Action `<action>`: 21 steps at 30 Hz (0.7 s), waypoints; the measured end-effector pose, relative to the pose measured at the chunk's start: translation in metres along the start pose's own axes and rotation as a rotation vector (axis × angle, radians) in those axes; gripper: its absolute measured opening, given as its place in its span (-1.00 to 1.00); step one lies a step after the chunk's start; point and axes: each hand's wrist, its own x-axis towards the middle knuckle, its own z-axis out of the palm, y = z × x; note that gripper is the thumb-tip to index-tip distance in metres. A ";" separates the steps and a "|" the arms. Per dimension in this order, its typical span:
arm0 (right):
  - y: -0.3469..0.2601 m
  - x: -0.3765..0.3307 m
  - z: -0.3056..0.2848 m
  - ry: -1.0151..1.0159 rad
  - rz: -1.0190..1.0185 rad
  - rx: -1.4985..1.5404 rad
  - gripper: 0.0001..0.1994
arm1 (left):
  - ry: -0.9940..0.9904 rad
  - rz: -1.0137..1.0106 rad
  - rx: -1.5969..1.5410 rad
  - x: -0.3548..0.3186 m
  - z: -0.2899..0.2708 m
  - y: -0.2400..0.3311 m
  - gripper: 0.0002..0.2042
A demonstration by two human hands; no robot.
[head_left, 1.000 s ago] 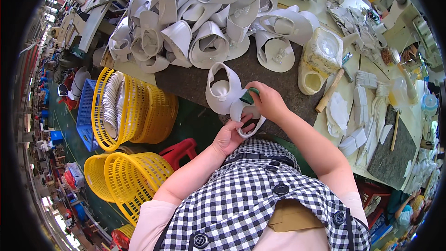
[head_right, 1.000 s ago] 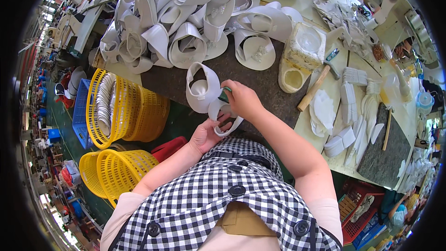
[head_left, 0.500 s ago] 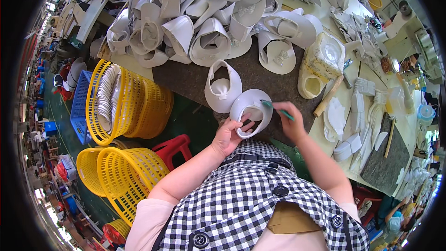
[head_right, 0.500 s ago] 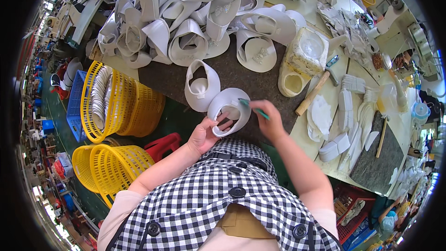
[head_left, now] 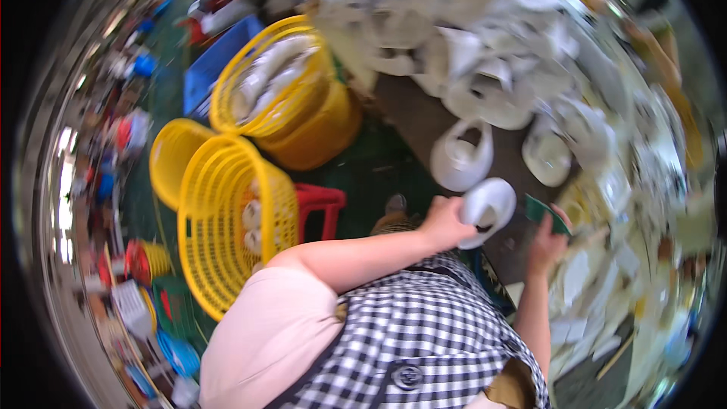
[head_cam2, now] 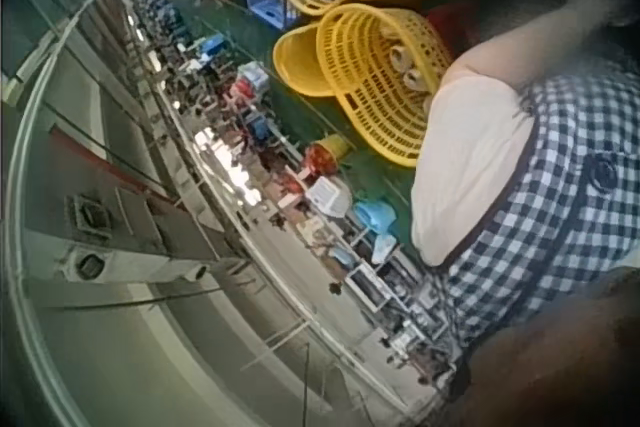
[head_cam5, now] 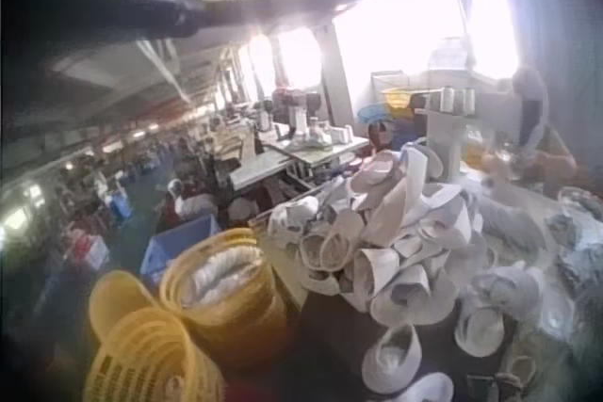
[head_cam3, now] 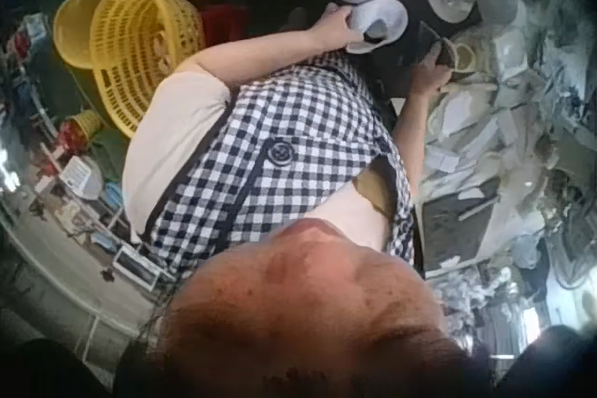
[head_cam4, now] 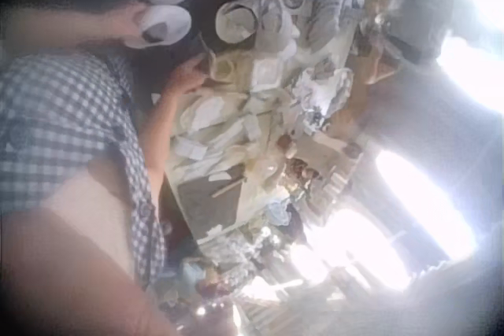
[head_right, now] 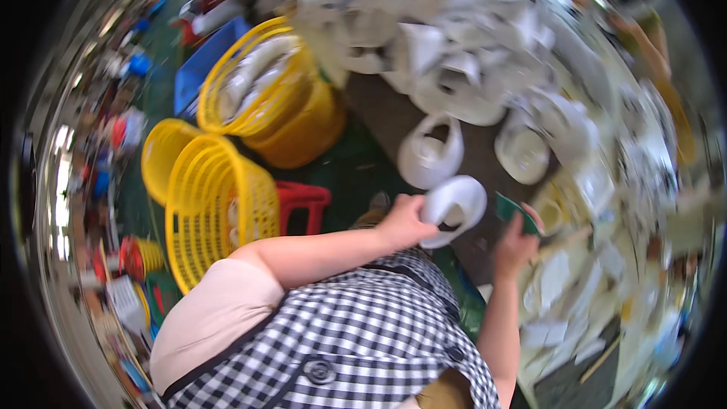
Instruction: The person applies glue to white shoe components using a small brush, dipping into a glue dispenser, and places the pieces into a yellow basket. The person also carries a white plastic crate across the workspace before returning to glue more shoe parts.
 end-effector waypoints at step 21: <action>-0.084 -0.010 0.086 -0.335 0.365 0.480 -0.66 | 2.002 -0.710 -1.418 -0.260 -0.185 -0.387 -0.78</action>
